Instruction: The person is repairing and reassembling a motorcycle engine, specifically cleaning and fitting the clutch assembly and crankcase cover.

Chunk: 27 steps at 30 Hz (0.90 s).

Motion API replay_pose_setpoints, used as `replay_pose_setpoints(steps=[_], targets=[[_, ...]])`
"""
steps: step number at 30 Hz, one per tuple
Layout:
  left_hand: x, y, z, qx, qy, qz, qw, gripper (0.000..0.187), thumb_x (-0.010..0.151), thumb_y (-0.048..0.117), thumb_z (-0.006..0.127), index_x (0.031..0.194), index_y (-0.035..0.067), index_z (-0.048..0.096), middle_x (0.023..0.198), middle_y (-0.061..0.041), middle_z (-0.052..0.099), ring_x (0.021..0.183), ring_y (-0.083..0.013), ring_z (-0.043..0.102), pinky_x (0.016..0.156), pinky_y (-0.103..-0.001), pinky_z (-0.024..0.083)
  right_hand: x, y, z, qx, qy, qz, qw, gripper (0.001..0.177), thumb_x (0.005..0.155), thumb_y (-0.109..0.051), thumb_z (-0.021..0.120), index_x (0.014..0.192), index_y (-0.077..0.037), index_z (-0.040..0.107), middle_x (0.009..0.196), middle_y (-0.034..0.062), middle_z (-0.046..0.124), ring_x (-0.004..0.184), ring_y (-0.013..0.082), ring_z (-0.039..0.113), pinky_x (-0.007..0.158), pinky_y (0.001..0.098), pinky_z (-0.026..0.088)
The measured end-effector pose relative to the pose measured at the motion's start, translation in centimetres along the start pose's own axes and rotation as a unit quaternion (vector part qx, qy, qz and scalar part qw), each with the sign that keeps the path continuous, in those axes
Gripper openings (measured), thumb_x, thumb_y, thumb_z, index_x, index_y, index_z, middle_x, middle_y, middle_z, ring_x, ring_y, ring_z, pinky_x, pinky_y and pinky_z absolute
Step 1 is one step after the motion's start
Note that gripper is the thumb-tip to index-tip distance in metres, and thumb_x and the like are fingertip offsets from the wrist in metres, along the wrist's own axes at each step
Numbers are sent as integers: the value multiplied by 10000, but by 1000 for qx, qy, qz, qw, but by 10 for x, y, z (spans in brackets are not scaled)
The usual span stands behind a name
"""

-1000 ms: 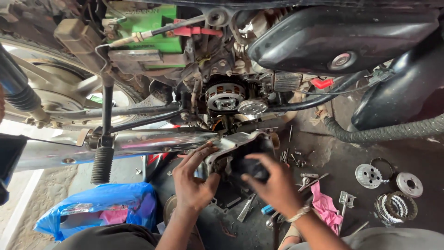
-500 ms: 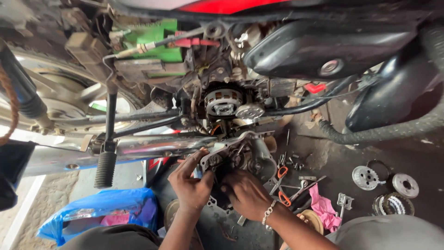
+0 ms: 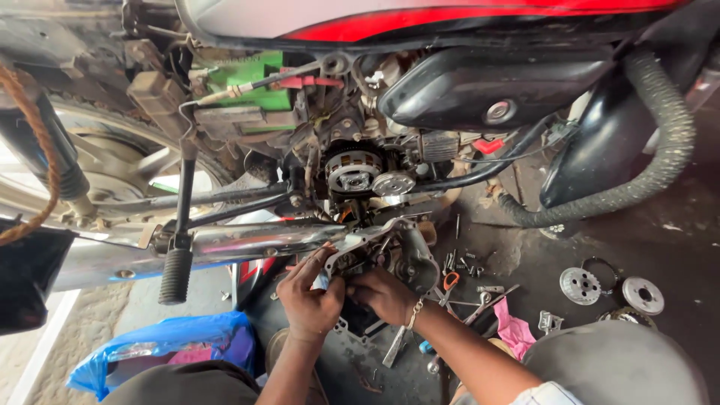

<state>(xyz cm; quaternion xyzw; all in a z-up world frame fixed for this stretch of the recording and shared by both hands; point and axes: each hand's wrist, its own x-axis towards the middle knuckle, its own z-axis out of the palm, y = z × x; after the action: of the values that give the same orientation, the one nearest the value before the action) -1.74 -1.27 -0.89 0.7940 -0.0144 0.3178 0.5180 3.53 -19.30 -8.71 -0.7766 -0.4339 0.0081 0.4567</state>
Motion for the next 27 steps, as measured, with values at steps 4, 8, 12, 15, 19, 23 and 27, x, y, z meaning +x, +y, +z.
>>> replay_pose_setpoints(steps=[4,8,12,15,19,23,27], targets=[[5,4,-4,1,-11,7,1000,436,669,55,651,1091,-17,738,1084,-178,774,1045,-287,769,947,-335,562,-7,4,-38,329,-38,327,885,168,980,-159,612,964,-4,674,764,97,615,648,229,568,616,381,465],[3,3,-8,-14,-8,14,1000,452,677,46,649,1118,-21,727,1114,-183,763,1076,-299,758,966,-342,553,-22,-24,-126,612,-51,261,745,262,1052,-239,597,979,4,659,764,73,606,649,201,586,620,377,509],[7,6,-10,-5,-12,-16,1000,432,681,37,655,1104,7,737,1102,-164,773,1055,-295,761,951,-353,554,-7,-69,-176,498,276,460,682,406,940,-396,563,1002,5,579,859,106,708,788,249,716,763,397,592],[12,12,-11,9,-29,-43,999,421,683,38,667,1096,29,743,1100,-148,772,1035,-294,759,903,-345,573,-27,-71,-188,453,120,523,712,438,801,-237,674,1224,-143,611,943,15,756,884,176,733,764,375,579],[17,22,-9,3,-40,-87,995,423,701,20,653,1114,44,740,1140,-137,755,1054,-289,751,830,-331,590,-74,-22,-196,319,60,543,774,574,722,-96,750,1281,-113,618,968,-9,756,925,159,730,778,380,613],[18,24,-3,7,-33,-157,987,387,740,-13,643,1105,69,743,1158,-105,752,1053,-268,741,772,-335,570,-76,-18,-176,85,95,483,866,541,728,-104,873,1233,-62,681,927,73,715,831,235,621,701,385,491],[17,16,-1,29,-25,-125,991,381,715,-41,682,1074,58,763,1121,-110,768,1092,-269,720,963,-340,521,-40,-66,-117,-136,97,305,938,508,641,-95,831,1116,-173,668,937,88,749,883,267,748,813,373,568]])
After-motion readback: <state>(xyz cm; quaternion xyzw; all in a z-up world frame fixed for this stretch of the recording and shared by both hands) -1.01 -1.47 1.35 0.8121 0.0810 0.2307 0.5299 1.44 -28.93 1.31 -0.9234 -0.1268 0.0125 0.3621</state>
